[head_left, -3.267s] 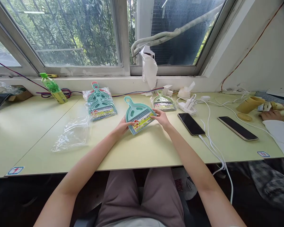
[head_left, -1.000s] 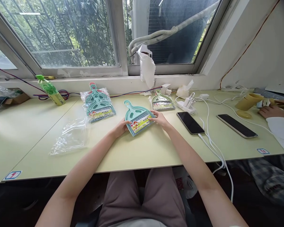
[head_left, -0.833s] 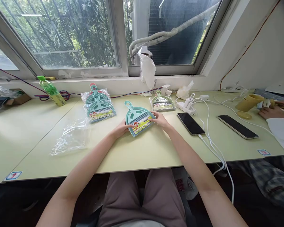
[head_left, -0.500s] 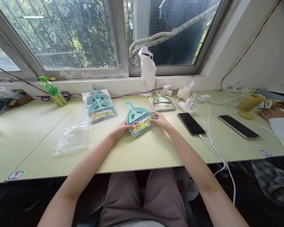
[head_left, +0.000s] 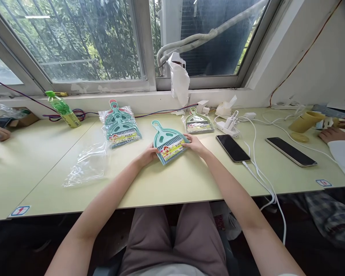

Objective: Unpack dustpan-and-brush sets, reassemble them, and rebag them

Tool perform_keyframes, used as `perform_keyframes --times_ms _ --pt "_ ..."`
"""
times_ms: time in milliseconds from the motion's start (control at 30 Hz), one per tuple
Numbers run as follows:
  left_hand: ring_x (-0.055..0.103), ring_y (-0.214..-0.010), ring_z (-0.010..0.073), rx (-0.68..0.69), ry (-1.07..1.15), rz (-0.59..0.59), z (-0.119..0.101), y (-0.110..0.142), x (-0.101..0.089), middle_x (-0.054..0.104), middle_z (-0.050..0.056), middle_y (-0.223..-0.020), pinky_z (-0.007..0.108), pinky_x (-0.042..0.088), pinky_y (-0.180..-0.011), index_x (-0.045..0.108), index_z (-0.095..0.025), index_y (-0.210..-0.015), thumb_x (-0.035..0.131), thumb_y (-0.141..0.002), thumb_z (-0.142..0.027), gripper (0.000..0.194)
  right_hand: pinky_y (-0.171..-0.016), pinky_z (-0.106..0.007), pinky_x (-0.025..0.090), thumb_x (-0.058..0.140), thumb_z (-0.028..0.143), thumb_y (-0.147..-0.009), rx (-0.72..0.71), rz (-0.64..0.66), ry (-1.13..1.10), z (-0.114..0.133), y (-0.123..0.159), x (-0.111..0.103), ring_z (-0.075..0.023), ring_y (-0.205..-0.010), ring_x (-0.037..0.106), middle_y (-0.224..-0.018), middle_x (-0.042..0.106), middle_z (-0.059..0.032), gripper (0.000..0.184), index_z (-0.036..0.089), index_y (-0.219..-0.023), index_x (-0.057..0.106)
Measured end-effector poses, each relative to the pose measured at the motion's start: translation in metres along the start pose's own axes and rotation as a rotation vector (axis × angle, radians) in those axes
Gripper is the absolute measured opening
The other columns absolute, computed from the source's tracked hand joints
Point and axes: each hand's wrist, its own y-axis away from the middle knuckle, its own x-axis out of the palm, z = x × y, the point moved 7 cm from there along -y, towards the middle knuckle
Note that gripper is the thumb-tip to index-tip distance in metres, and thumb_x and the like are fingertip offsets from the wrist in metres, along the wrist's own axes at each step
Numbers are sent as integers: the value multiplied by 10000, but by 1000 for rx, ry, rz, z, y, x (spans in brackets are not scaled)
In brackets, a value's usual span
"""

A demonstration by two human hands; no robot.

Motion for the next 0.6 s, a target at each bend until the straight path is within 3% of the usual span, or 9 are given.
perform_keyframes --times_ms 400,600 --pt "688 -849 206 -75 56 -65 -1 2 1 707 28 -931 304 582 -729 545 -199 -1144 618 -605 -98 553 -918 -412 529 743 116 -651 13 29 7 -1 -2 -1 -214 -991 642 -1160 660 -85 575 202 -1200 594" --pt "688 -892 222 -84 20 -35 2 1 2 712 40 -953 338 577 -801 537 -197 -1149 616 -605 -76 563 -925 -415 522 714 86 -652 3 24 6 -3 -4 0 -209 -975 644 -1132 664 -87 561 191 -1189 593"
